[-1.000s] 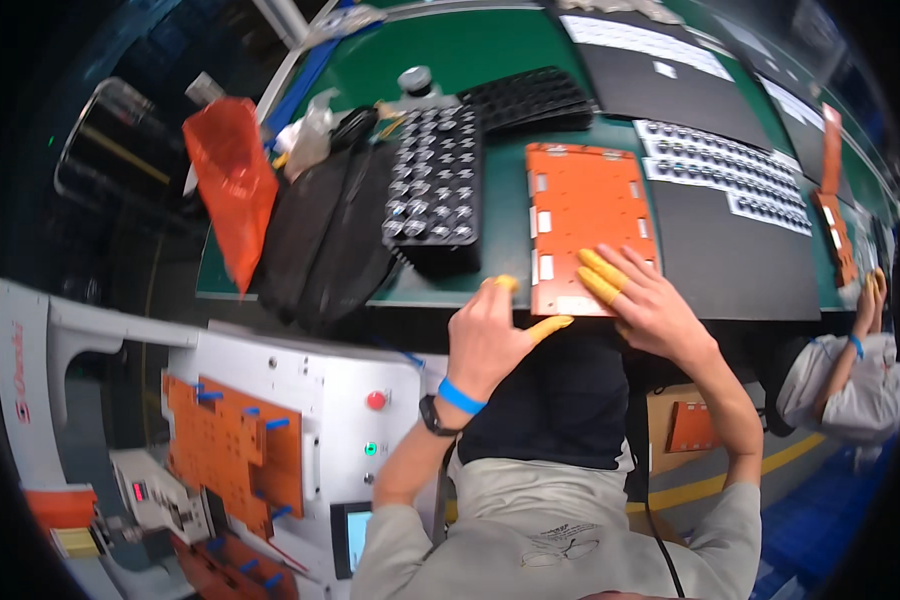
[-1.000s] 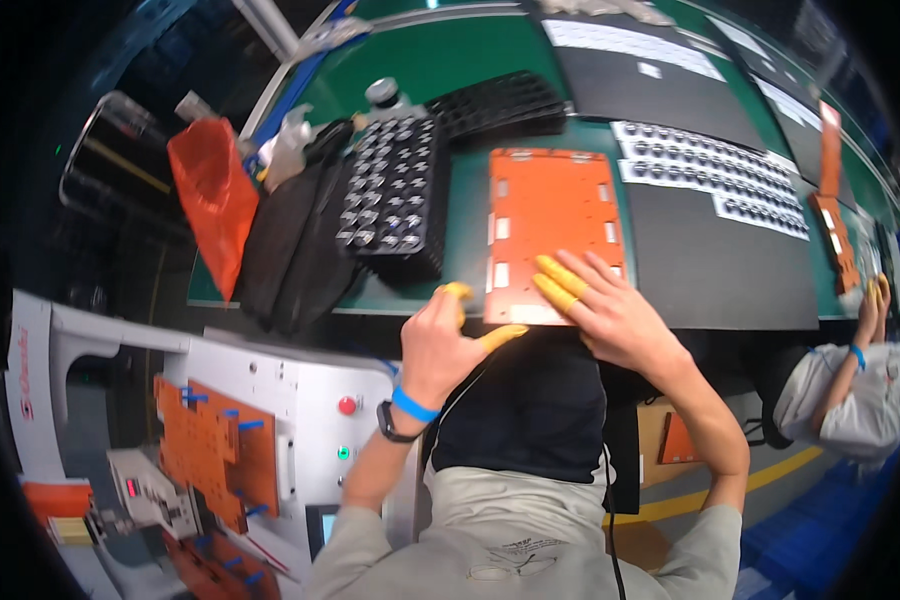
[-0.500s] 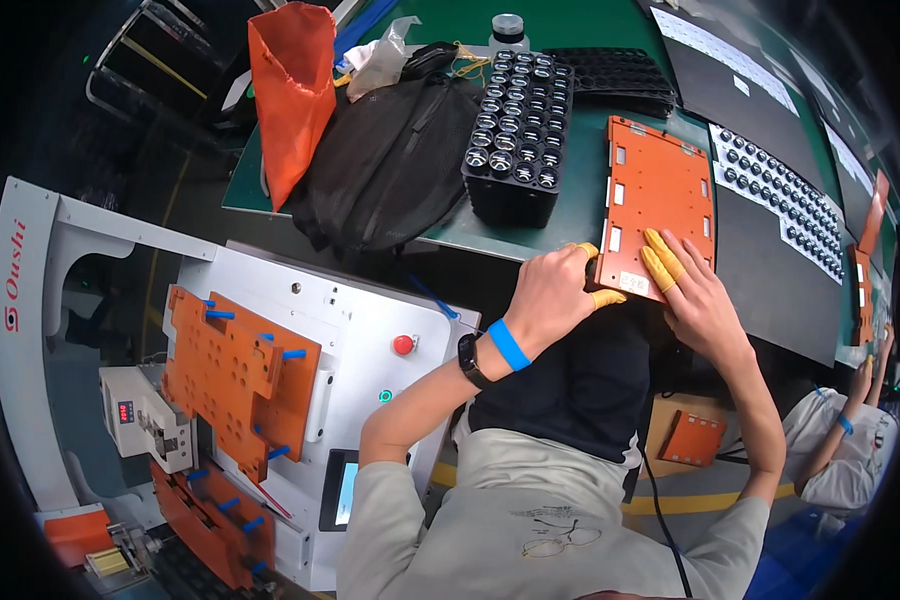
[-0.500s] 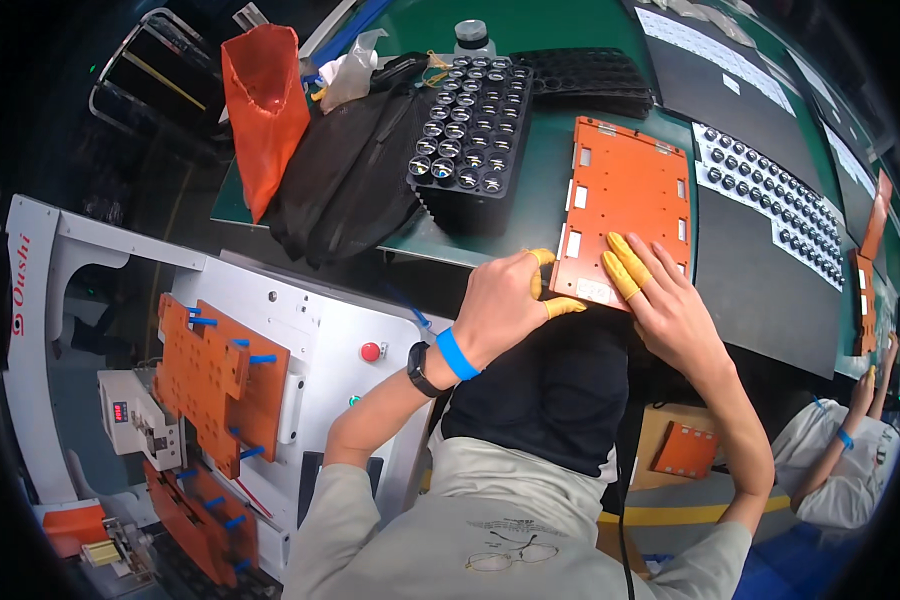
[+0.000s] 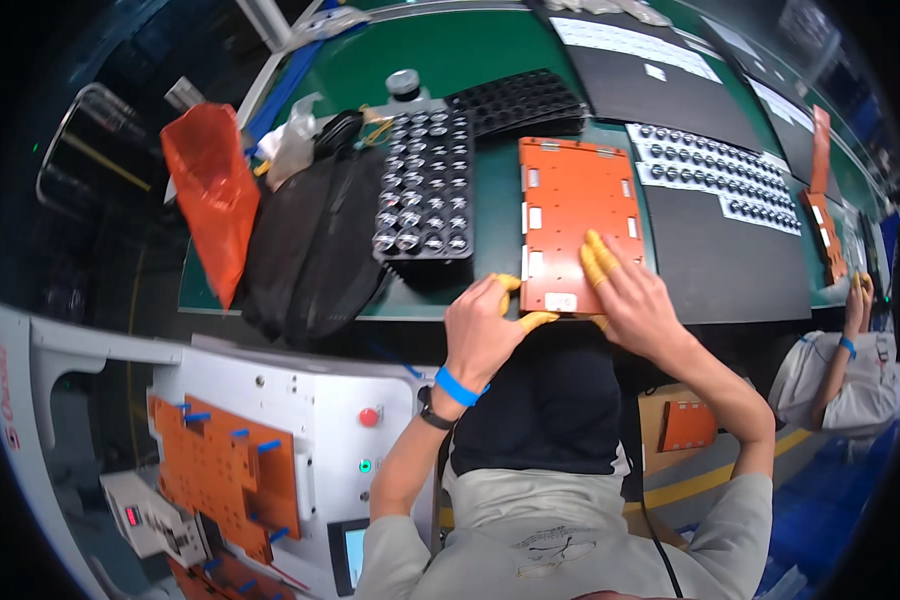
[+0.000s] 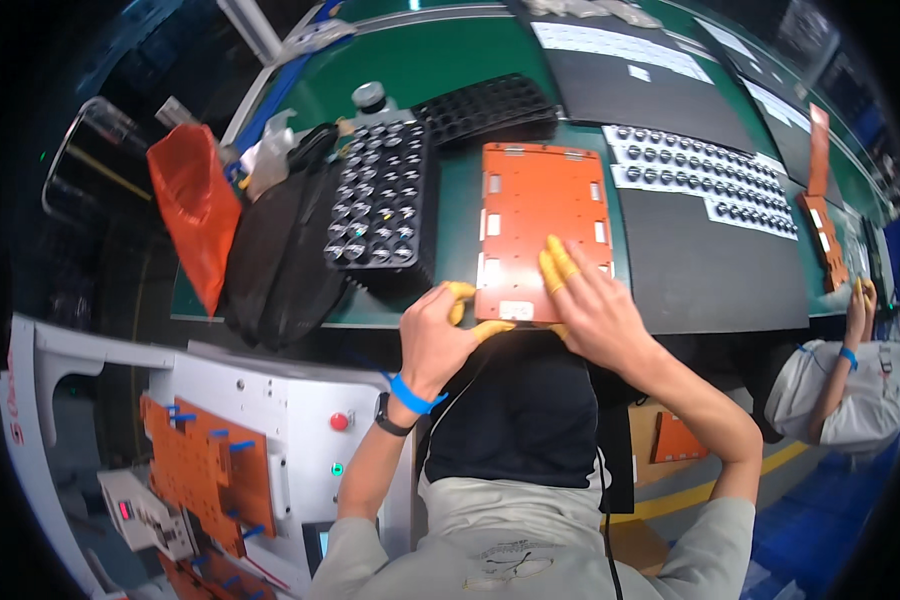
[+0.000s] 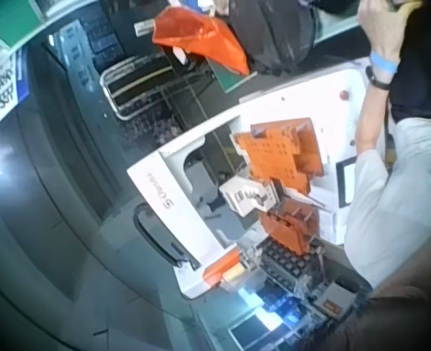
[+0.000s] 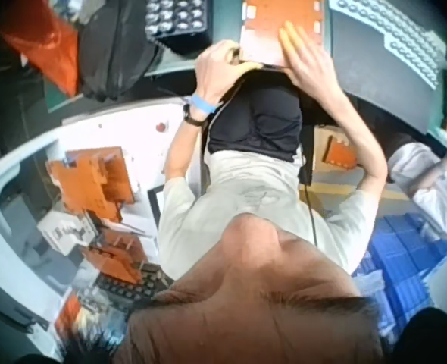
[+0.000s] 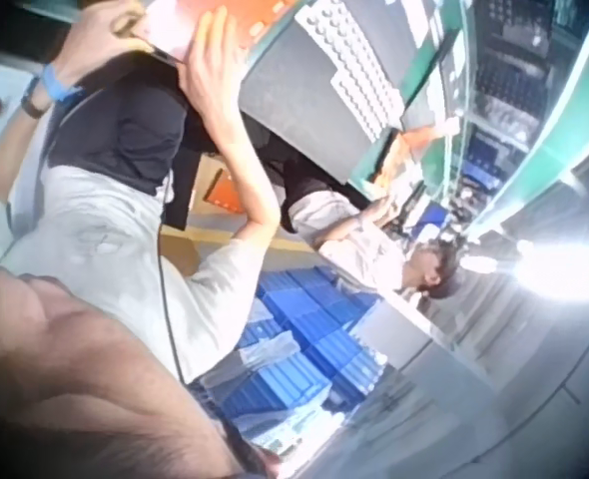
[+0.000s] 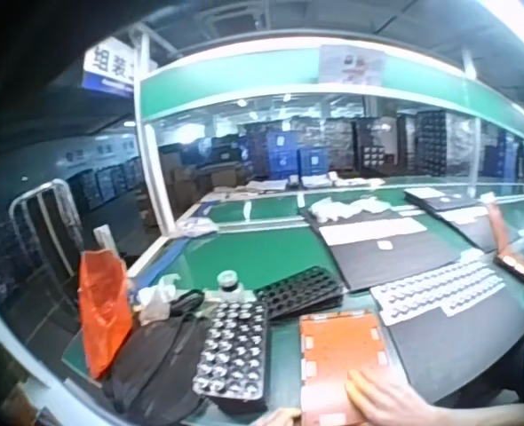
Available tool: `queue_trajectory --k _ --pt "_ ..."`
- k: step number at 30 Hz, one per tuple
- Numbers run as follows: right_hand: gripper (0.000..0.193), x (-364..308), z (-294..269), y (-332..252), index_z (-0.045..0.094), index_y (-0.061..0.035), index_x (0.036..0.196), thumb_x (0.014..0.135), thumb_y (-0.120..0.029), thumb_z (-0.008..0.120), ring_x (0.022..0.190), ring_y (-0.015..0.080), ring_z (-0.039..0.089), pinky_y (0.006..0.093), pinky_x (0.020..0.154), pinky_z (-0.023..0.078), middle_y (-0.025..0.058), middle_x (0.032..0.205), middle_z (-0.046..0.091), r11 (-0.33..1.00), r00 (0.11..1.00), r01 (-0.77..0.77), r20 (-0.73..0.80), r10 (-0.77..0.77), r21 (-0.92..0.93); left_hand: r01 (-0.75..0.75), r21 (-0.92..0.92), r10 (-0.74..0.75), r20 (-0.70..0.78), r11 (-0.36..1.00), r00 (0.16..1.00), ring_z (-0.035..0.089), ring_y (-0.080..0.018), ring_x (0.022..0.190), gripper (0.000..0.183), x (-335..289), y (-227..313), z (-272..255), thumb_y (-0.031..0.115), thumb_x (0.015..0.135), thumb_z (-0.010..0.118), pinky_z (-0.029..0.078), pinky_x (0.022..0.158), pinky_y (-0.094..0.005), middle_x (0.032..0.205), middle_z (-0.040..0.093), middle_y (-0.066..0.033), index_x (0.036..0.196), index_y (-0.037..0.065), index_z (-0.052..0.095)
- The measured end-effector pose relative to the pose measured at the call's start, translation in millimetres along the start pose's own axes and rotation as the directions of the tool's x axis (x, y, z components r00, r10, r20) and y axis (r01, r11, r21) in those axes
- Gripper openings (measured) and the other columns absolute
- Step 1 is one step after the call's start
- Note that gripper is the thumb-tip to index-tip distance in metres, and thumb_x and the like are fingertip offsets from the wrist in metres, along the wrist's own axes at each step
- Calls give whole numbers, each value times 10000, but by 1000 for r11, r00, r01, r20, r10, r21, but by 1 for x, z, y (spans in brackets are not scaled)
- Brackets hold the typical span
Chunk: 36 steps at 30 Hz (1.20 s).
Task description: The person places small white rectangular components into slots on an orange fixture, then inserts cylindrical metal parts into a black tray. They repeatedly move the orange fixture to a machine, press a button, and return it to the table to continue assembly.
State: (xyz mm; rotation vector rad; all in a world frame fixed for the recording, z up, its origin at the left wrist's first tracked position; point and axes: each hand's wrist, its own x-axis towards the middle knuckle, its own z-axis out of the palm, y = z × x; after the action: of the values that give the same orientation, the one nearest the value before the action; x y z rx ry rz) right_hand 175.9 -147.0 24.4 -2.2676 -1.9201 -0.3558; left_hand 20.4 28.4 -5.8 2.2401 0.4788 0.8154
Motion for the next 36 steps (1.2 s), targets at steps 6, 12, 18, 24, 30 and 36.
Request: queue_trajectory --k 6,12,18,24,30,36 --pt "521 18 -44 20 629 55 1183 687 -85 701 1122 335 638 387 880 553 233 1194 638 999 997 34 -72 -37 -36 29 52 -33 72 998 997 616 -305 701 450 0 4 -1 321 605 909 491 613 -396 736 640 -102 858 22 688" --pt "355 93 -96 103 696 11 1052 771 -173 814 782 129 682 254 668 544 102 927 726 671 846 -119 -278 454 732 -50 -22 52 81 999 995 434 -144 502 517 2 -20 7 361 562 947 377 482 -294 603 493 -25 863 17 705" --pt "360 151 -58 137 689 9 1085 892 -290 752 748 93 657 260 628 531 56 918 710 173 561 -50 -115 820 984 -53 -104 69 157 993 985 414 -107 489 486 2 -21 4 330 550 954 350 464 -267 587 494 -12 839 24 710" --pt "304 175 9 172 637 39 1176 991 -199 598 880 138 677 281 724 556 99 1014 705 -35 514 -152 109 851 988 -63 -75 73 133 995 988 432 -108 492 482 2 -19 3 345 541 952 350 465 -268 578 495 -5 811 29 708" --pt "350 159 28 190 649 28 1158 940 -244 679 746 185 681 325 636 523 101 898 711 67 527 -264 85 846 962 -79 -45 85 163 996 983 503 -138 499 441 2 -18 1 362 580 930 416 466 -298 582 539 -4 817 53 724" --pt "380 83 17 148 581 35 1115 917 -276 672 776 400 658 497 709 497 199 924 687 772 666 -588 -395 632 242 -141 -55 146 83 988 986 456 -113 507 478 -2 -23 6 337 552 948 371 470 -265 597 525 -6 857 37 735"
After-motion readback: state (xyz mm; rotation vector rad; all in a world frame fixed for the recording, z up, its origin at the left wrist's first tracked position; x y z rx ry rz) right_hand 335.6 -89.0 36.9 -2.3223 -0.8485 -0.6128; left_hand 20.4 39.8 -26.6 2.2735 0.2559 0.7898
